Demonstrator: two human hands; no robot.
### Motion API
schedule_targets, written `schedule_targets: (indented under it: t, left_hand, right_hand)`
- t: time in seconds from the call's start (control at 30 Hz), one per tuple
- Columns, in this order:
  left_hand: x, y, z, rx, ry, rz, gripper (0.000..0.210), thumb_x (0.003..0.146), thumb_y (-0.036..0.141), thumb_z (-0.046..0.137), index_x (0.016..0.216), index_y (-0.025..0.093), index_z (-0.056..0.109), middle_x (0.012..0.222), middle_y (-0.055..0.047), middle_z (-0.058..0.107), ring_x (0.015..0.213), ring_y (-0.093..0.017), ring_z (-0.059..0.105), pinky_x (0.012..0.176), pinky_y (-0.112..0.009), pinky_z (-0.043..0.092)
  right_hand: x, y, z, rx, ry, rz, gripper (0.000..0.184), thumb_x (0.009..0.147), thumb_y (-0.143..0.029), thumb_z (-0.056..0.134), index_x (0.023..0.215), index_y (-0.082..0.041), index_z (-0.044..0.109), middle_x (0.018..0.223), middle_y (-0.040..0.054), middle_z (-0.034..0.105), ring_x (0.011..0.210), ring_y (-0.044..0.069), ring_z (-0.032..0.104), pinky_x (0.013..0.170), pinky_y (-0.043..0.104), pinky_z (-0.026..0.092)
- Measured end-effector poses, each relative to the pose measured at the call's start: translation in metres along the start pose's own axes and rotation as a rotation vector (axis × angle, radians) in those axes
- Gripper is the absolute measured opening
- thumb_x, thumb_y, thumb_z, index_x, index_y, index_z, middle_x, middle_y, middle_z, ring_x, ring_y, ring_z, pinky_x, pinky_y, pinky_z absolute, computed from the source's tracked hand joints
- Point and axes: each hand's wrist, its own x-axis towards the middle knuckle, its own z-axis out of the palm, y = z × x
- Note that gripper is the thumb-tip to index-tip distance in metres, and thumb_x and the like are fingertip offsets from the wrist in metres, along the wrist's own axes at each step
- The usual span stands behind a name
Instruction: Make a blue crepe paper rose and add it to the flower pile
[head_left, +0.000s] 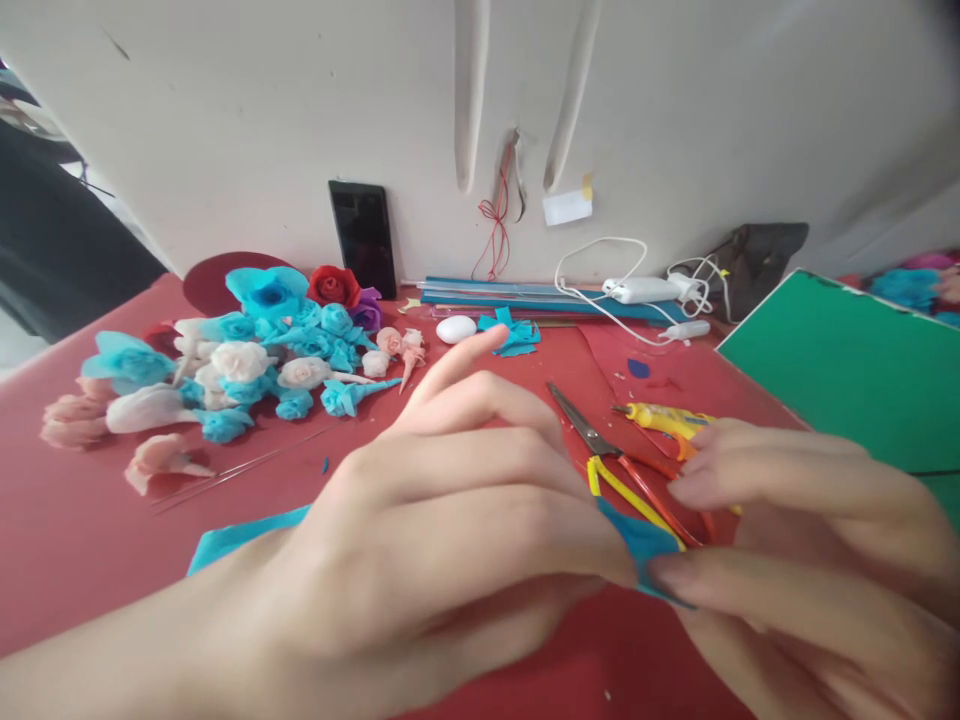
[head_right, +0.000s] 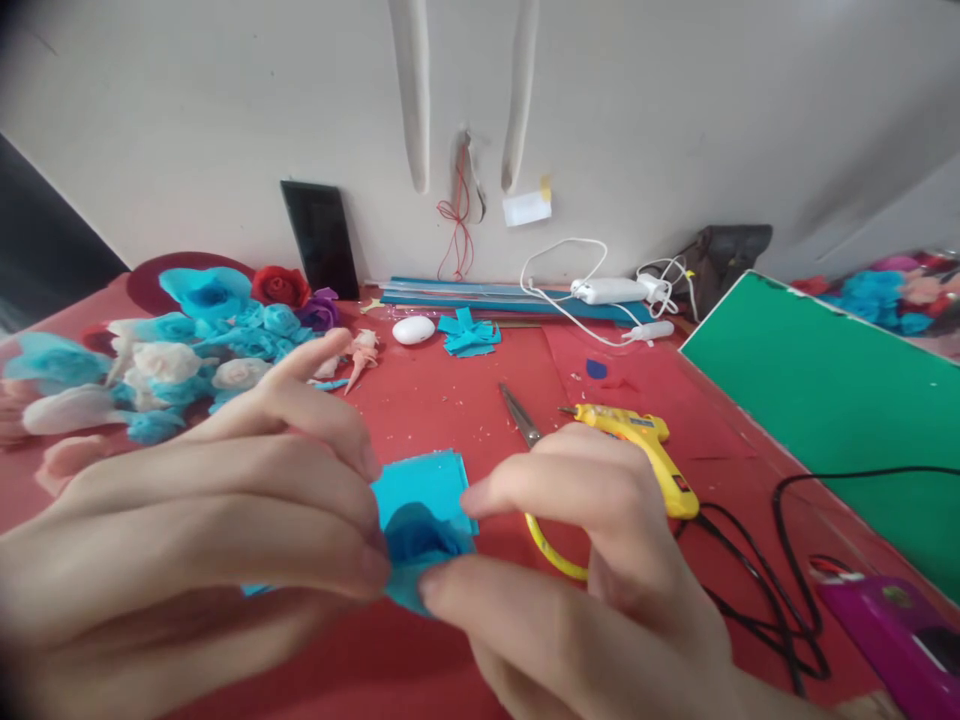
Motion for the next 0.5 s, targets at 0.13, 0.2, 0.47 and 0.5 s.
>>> schedule_targets:
  t: [0.13, 0.2, 0.47, 0.5]
  left_hand:
    - [0.007, 0.005, -0.001, -0.159, 0.004, -0.029, 0.015, 0.082, 0.012, 0.055, 0.082, 0.024, 0.064, 0.074, 0.009, 0.069, 0.079, -0.008, 0.061, 0.115, -0.029, 0.031]
    - [0.006, 0.005, 0.000, -0.163, -0.003, -0.039, 0.017, 0.082, 0.012, 0.054, 0.079, 0.025, 0.064, 0.074, 0.010, 0.070, 0.079, -0.010, 0.060, 0.116, -0.033, 0.029]
    - [0.005, 0.006, 0.001, -0.065, 0.067, -0.015, 0.022, 0.085, 0.015, 0.052, 0.074, 0.030, 0.065, 0.070, 0.013, 0.070, 0.071, -0.010, 0.062, 0.118, -0.042, 0.022]
    - [0.005, 0.006, 0.002, -0.045, 0.078, -0.013, 0.023, 0.086, 0.016, 0.052, 0.073, 0.030, 0.065, 0.069, 0.014, 0.069, 0.070, -0.010, 0.061, 0.118, -0.043, 0.022]
  right_hand:
    - [0.002, -0.001, 0.001, 0.068, 0.077, -0.009, 0.020, 0.075, -0.005, 0.058, 0.078, -0.025, 0.063, 0.087, 0.0000, 0.058, 0.079, 0.014, 0.056, 0.083, 0.032, 0.047]
    - [0.001, -0.003, 0.001, 0.070, 0.108, 0.009, 0.020, 0.076, -0.005, 0.057, 0.078, -0.024, 0.062, 0.087, -0.0004, 0.057, 0.079, 0.013, 0.055, 0.087, 0.031, 0.044]
    - [-0.008, 0.003, 0.012, 0.169, 0.122, 0.087, 0.029, 0.075, -0.012, 0.063, 0.101, -0.024, 0.056, 0.098, 0.0017, 0.055, 0.089, 0.017, 0.054, 0.089, 0.036, 0.044]
    - [-0.008, 0.004, 0.014, 0.224, 0.093, 0.113, 0.034, 0.075, -0.014, 0.065, 0.106, -0.021, 0.054, 0.100, 0.0036, 0.055, 0.092, 0.018, 0.054, 0.087, 0.035, 0.046]
